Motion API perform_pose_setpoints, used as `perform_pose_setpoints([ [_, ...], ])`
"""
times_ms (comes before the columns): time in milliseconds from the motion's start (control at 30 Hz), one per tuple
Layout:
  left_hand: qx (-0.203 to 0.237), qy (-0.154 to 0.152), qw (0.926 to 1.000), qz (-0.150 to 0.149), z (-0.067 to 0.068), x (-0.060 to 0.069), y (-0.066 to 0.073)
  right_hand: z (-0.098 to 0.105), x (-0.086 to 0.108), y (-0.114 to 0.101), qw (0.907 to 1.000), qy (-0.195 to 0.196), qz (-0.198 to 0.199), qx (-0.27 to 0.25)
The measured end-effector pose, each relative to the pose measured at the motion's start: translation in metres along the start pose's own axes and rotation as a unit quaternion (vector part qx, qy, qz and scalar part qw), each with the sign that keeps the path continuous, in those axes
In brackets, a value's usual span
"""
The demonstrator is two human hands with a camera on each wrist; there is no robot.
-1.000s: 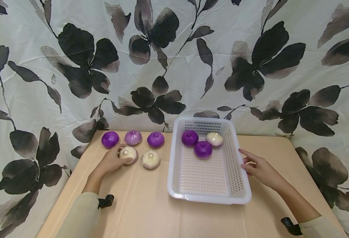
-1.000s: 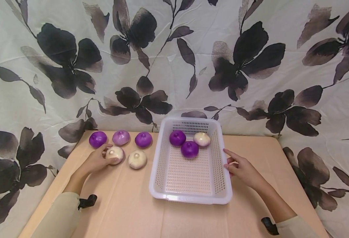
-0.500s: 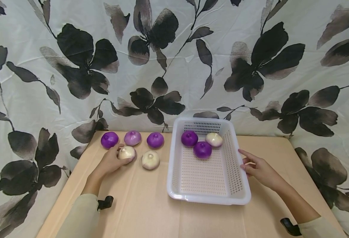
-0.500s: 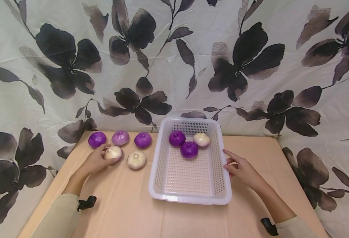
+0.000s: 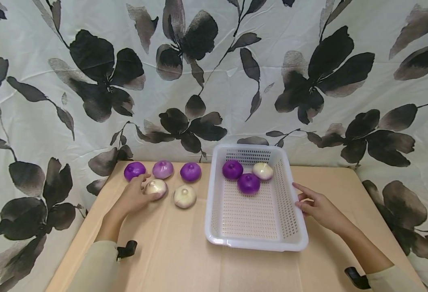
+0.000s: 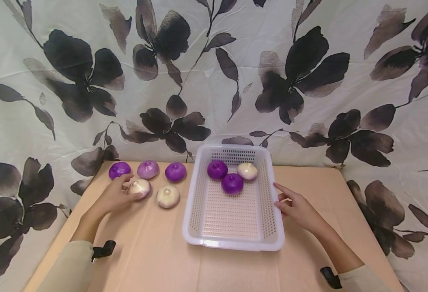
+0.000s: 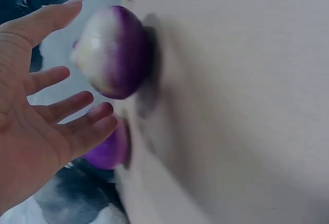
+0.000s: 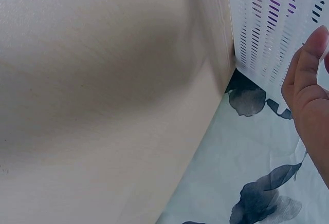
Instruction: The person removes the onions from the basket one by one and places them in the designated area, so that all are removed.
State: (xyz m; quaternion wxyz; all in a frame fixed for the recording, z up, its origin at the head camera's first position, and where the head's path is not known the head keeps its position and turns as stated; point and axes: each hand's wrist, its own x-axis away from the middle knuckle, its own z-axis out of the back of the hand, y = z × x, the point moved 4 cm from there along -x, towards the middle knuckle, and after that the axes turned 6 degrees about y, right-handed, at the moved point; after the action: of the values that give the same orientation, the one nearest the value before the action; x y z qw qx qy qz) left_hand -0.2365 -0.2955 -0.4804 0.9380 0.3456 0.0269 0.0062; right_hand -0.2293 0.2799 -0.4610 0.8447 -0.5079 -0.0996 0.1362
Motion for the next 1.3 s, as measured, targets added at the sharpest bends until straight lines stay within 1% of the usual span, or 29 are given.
perform_pose_setpoints([
  [200, -0.017, 0.000, 0.9991, -0.038, 0.014, 0.003, 0.021, 0.002, 0.000, 0.000, 1.0000, 0.001, -0.005, -0.001],
  [333, -0.025, -0.001, 0.9977, -0.063, 0.022, 0.006, 0.040, 0.002, 0.000, 0.002, 1.0000, 0.002, -0.007, -0.001],
  [467, -0.031, -0.002, 0.9950, -0.095, 0.027, 0.005, 0.068, 0.002, -0.001, 0.005, 1.0000, 0.004, -0.006, -0.004],
  [667, -0.056, -0.008, 0.9875, -0.147, 0.028, 0.005, 0.116, 0.002, -0.001, 0.005, 0.9999, 0.003, -0.009, -0.008],
  [800, -0.062, -0.019, 0.9839, -0.166, 0.028, 0.004, 0.145, 0.001, -0.001, 0.004, 0.9999, 0.002, -0.012, -0.012],
  [967, -0.053, -0.032, 0.9818, -0.180, 0.026, 0.002, 0.176, 0.001, -0.001, 0.005, 0.9998, 0.001, -0.015, -0.013],
  [1033, -0.046, -0.036, 0.9797, -0.192, 0.024, 0.000, 0.188, 0.002, -0.001, 0.005, 0.9998, 0.001, -0.015, -0.012],
  [1167, -0.042, -0.040, 0.9709, -0.233, 0.015, -0.009, 0.214, 0.002, -0.001, 0.004, 0.9998, 0.001, -0.015, -0.012],
  [1300, -0.032, -0.055, 0.9613, -0.268, 0.000, -0.022, 0.236, 0.002, -0.001, 0.003, 0.9999, 0.001, -0.013, -0.010],
])
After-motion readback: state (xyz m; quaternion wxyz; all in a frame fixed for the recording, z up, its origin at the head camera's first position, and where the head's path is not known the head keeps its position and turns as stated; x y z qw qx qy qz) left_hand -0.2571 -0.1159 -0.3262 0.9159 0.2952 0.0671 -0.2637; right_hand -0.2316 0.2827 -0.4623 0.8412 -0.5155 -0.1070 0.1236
